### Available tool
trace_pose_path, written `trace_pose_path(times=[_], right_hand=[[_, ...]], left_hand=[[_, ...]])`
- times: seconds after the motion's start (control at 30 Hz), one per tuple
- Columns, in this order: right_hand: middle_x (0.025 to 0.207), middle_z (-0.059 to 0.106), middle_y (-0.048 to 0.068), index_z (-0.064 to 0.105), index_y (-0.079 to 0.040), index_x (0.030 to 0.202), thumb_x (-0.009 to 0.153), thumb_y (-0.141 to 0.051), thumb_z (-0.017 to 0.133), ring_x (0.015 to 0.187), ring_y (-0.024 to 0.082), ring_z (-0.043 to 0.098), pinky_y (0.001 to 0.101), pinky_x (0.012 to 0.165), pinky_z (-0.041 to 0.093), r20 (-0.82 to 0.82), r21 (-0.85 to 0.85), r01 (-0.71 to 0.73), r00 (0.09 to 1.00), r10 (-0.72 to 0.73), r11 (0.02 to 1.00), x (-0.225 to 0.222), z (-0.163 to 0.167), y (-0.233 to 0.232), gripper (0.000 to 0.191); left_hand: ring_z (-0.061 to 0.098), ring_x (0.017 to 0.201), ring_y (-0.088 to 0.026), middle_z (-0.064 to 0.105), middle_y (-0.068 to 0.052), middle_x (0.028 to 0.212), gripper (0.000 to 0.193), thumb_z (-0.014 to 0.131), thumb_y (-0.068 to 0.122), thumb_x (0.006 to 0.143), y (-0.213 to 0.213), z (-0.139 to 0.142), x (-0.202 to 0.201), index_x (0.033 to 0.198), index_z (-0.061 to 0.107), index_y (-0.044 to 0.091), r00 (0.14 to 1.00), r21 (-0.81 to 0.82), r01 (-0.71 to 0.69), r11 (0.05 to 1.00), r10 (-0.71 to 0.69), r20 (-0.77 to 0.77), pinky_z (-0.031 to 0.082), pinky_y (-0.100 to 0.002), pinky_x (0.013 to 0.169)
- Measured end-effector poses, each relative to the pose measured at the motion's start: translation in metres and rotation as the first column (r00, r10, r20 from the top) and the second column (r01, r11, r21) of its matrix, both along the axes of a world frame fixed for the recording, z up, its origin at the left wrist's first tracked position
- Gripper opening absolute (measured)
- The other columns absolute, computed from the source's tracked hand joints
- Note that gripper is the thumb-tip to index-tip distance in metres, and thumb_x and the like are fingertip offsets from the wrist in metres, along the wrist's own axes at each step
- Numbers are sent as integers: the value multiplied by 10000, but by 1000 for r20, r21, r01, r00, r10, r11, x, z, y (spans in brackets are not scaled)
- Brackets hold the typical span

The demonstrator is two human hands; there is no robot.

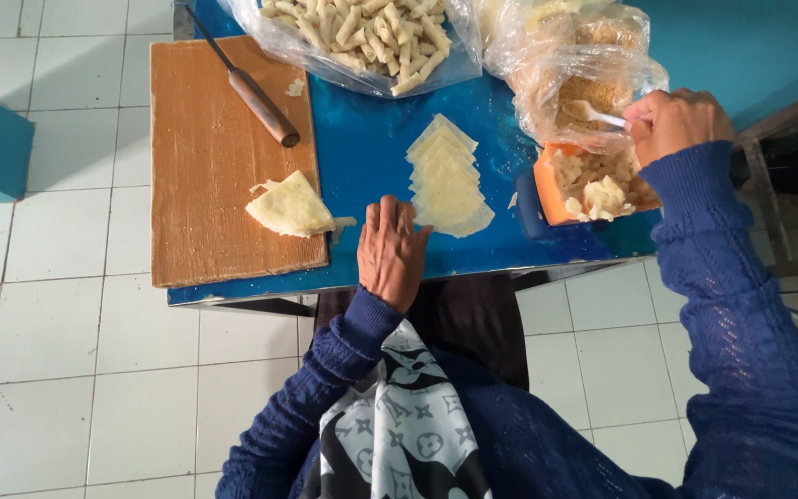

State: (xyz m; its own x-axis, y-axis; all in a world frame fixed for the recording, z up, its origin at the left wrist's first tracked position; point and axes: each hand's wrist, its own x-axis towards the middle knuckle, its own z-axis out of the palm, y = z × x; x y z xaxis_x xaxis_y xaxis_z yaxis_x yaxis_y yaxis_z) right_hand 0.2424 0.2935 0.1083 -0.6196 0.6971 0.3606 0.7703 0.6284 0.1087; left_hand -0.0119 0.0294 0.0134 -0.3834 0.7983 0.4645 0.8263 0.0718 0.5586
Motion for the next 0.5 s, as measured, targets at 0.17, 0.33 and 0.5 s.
trace_pose_path(times=[0.17, 0.33, 0.5], right_hand=[[817, 698, 66, 761, -170, 872, 1017, -200, 798, 874, 251, 619, 432, 956, 480, 133, 104, 40, 990, -53, 994, -8, -4, 2, 153], [877, 691, 84, 751, -178, 898, 947, -163, 786, 950, 287, 625, 440, 916, 473, 63, 171, -7, 998, -4, 985, -17, -9, -2, 62], [871, 744, 81, 768, -136, 966, 1035, -118, 748, 858, 283, 661, 433, 858, 530, -23, -45, -97, 995, 96, 994, -21, -8, 3, 74]], left_hand=[[509, 983, -309, 480, -120, 1037, 227, 716, 106, 847, 0, -4, 0, 1003, 568, 34, 996, 49, 8, 999, -4, -87, 450, -429, 788], [507, 972, -304, 476, -124, 1027, 194, 694, 85, 862, 2, -6, 1, 998, 566, 30, 997, 38, -1, 999, 4, -80, 465, -433, 796], [496, 942, -318, 477, -137, 1007, 192, 699, 81, 869, 4, -7, 0, 989, 571, 3, 999, 57, -12, 998, 14, -37, 466, -433, 762]])
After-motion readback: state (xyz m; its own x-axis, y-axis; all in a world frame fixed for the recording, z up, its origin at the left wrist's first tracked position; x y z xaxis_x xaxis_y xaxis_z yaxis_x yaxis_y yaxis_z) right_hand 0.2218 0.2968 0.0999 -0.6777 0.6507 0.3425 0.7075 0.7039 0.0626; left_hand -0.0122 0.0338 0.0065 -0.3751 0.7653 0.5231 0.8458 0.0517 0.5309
